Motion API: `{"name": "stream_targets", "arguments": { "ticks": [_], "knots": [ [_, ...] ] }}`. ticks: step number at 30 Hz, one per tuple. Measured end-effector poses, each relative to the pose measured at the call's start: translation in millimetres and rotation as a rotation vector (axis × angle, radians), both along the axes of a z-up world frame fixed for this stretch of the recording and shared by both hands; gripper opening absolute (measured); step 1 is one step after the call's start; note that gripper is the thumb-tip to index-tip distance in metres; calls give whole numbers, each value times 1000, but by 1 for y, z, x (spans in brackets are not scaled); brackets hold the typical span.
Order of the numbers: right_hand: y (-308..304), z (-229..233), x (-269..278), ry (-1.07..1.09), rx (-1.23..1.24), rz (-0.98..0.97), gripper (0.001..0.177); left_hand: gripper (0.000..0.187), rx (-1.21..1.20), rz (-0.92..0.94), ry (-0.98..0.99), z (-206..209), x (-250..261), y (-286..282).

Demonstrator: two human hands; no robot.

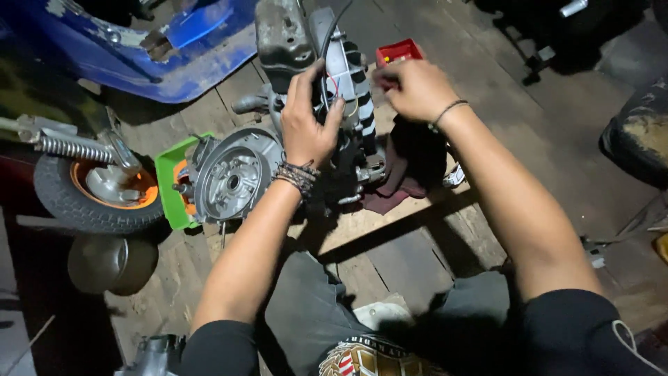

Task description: The person is sitting on the floor and working on a small engine block. They use a yellow tool to manipulate components inside the engine and handle a red container with small parts. The person also uses a cloth to wipe the engine surface.

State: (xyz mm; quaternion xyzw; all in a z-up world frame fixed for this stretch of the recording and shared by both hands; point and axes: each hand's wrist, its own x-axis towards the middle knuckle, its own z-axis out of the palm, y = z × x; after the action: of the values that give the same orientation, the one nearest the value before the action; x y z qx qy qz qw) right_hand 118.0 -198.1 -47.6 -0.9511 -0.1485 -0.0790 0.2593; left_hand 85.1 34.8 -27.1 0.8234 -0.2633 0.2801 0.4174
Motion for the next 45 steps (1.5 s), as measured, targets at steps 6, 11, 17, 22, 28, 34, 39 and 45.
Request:
{"name": "stream_targets", "arguments": {
  "ticks": [6, 11, 17, 22, 28, 34, 39, 45],
  "knots": [
    [10, -24, 11, -186, -300, -19, 46, 51, -51, -34, -7, 6, -3, -4],
    [29, 3, -9, -235, -410, 23, 38, 53, -32, -10, 0, 1, 2, -2],
    [30, 3, -9, -158, -390, 34, 35, 57, -63, -42, 31, 2, -1, -3],
    [39, -10, -15, -330, -427, 0, 25, 53, -32, -44, 48, 6, -3, 0],
    [45, 12, -35, -77, -550, 84, 38, 49, -6, -31, 67, 10, -4, -2],
    [49, 3, -32, -278, -572, -34, 24, 48, -8, -45, 67, 11, -5, 1],
    [51, 14, -38, -143, -685, 44, 28, 43, -15, -45, 61, 9, -3, -1],
    [36, -5, -21, -212, -518, 20, 29, 42, -20, -49, 58, 7, -2, -1]
  ]
}}
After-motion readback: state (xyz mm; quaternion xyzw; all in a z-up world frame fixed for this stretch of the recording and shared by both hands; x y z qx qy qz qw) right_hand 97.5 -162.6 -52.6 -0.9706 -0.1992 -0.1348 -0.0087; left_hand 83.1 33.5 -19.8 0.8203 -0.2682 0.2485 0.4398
